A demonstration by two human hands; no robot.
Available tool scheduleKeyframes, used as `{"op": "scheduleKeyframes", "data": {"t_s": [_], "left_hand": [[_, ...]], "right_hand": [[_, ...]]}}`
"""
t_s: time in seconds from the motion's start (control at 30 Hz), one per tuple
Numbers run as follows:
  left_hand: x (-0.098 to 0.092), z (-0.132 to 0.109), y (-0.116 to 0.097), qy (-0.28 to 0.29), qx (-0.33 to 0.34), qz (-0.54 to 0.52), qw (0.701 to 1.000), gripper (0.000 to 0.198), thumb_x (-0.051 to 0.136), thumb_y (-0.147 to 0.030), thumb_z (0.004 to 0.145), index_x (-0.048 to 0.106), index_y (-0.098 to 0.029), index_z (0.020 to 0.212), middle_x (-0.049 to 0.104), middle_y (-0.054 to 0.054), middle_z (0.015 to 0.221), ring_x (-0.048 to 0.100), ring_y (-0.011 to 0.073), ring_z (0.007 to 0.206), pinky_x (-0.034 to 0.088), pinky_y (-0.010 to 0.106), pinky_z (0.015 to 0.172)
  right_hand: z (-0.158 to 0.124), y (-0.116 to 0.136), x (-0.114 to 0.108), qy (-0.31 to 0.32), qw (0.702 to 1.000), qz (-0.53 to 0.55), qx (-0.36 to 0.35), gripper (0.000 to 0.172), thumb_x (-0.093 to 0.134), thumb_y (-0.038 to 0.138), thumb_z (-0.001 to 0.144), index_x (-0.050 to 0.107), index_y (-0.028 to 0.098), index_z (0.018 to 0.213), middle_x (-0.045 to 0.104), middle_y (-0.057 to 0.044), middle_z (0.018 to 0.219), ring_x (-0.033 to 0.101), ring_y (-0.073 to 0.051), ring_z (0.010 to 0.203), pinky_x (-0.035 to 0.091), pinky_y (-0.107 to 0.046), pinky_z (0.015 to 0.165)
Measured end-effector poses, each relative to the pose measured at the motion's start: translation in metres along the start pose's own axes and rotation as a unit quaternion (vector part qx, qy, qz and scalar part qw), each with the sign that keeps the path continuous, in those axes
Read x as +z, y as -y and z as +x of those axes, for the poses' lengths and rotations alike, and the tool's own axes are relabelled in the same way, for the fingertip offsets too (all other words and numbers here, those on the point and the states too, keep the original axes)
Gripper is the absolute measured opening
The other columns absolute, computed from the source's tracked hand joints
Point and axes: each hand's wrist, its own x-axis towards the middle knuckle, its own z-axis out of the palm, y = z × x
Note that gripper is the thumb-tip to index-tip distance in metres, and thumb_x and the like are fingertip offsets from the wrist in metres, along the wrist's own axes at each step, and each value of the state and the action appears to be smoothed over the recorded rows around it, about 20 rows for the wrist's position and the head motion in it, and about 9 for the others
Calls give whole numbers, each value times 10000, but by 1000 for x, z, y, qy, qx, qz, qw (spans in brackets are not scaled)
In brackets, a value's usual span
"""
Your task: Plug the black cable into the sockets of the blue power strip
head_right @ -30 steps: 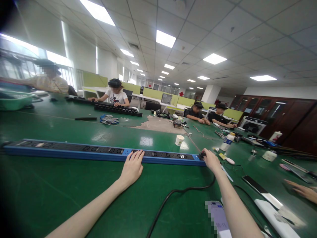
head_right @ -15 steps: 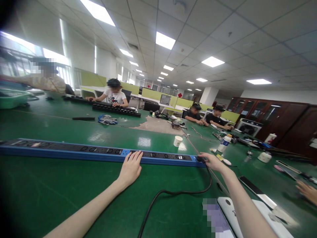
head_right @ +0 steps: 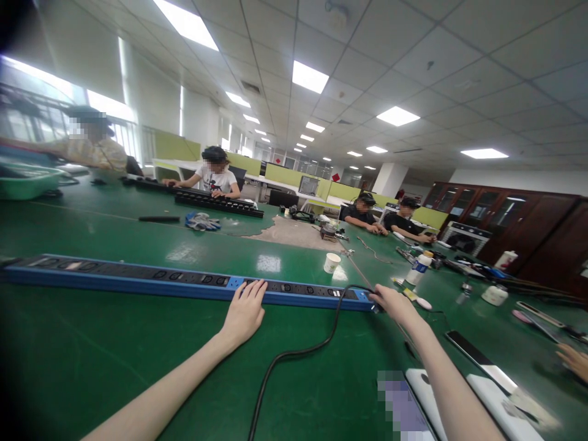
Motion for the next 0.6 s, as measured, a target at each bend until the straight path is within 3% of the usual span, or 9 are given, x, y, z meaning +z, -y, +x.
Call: {"op": "scheduleKeyframes", "data": {"t_s": [0.1,0.27,0.43,0.6], "left_hand": [[-1,0,0,0,2,4,1000,655,540,-176,883,520,-166,1537,530,125,1560,448,302,1456,230,500,1278],[0,1,1,5,1,9,1000,657,550,-191,878,524,-163,1534,528,127,1561,437,302,1465,227,498,1279],[2,0,2,7,2,11,1000,660,553,-204,884,514,-169,1541,523,127,1565,431,304,1468,220,500,1280],[2,0,2,11,3,14,1000,654,541,-209,892,505,-163,1543,511,128,1575,425,297,1471,212,497,1280]], "right_hand": [[13,-6,-3,-44,997,2,71,357,474,543,1012,633,227,966,727,-48,819,678,-203,748,425,-262,673],[21,4,-4,-97,979,-45,174,432,468,573,1011,658,189,954,732,-141,881,706,-264,829,478,-318,726],[22,25,11,-95,970,-42,220,464,450,558,1024,682,157,1040,734,-196,888,729,-295,881,528,-374,798],[40,29,28,-87,966,-64,237,482,410,522,1042,661,119,1129,732,-242,1014,734,-341,980,549,-419,823]]}}
